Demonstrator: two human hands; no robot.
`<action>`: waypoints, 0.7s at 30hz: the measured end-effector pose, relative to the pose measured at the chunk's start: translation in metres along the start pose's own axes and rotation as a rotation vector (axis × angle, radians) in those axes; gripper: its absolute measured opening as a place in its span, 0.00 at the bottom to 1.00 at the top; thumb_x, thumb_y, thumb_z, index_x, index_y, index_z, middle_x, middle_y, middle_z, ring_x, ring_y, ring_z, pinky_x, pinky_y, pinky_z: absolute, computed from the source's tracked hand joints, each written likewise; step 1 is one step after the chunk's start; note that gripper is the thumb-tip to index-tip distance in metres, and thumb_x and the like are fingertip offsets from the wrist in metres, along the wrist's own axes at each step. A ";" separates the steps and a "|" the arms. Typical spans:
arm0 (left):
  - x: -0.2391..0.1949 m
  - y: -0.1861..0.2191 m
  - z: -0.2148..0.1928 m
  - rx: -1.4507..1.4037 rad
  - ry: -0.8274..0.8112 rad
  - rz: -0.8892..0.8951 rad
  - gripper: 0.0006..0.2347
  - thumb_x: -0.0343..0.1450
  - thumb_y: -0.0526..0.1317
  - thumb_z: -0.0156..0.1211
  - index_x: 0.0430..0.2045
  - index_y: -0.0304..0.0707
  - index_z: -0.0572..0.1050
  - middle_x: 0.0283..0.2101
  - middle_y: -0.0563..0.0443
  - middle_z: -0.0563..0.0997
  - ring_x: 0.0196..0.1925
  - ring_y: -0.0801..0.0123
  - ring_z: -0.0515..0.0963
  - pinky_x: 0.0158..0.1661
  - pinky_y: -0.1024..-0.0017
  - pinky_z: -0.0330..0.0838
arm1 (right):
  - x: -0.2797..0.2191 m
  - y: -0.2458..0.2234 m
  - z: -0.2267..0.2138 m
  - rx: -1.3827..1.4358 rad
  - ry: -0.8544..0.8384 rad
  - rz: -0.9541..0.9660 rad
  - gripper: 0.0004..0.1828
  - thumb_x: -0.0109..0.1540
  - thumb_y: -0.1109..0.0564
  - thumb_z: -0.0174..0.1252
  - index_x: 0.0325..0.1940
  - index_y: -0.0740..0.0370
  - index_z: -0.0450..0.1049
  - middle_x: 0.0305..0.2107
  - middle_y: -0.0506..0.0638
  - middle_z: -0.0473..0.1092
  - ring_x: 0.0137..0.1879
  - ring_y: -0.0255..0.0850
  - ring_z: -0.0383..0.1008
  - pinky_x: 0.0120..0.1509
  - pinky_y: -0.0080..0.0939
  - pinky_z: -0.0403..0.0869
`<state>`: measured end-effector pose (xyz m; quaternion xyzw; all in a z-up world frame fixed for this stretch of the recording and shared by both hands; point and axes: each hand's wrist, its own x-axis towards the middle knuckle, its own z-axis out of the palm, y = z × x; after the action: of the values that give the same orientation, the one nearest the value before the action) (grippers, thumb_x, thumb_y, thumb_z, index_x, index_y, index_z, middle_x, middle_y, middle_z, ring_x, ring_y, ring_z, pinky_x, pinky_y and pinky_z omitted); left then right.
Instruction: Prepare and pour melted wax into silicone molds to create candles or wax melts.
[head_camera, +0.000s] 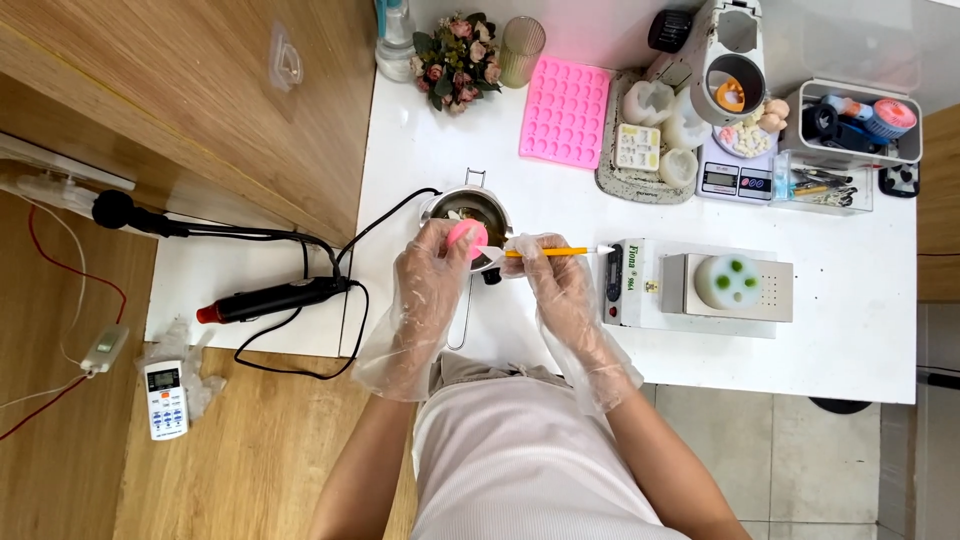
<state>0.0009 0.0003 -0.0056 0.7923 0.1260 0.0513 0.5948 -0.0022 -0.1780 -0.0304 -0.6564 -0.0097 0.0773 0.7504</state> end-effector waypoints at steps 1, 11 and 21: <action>0.000 -0.002 0.001 0.000 0.000 0.000 0.07 0.73 0.42 0.64 0.36 0.38 0.79 0.29 0.54 0.84 0.28 0.76 0.79 0.32 0.74 0.74 | -0.001 -0.005 0.003 0.000 0.000 0.000 0.16 0.71 0.49 0.53 0.50 0.65 0.72 0.37 0.51 0.77 0.44 0.35 0.78 0.55 0.38 0.78; 0.003 -0.004 0.001 0.027 0.008 -0.123 0.08 0.72 0.44 0.64 0.34 0.40 0.79 0.27 0.56 0.83 0.26 0.78 0.76 0.28 0.74 0.72 | -0.002 -0.016 0.010 -0.202 -0.021 0.047 0.19 0.70 0.47 0.53 0.51 0.67 0.74 0.36 0.50 0.77 0.45 0.34 0.77 0.53 0.34 0.74; 0.006 -0.010 0.004 0.054 0.022 -0.113 0.07 0.73 0.42 0.63 0.33 0.39 0.77 0.26 0.55 0.82 0.25 0.78 0.78 0.27 0.74 0.73 | -0.002 -0.011 0.015 -0.197 -0.040 -0.070 0.17 0.70 0.50 0.53 0.54 0.68 0.72 0.42 0.50 0.77 0.51 0.34 0.76 0.58 0.36 0.75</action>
<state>0.0058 0.0005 -0.0164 0.7992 0.1785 0.0231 0.5735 -0.0045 -0.1647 -0.0172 -0.7244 -0.0552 0.0632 0.6842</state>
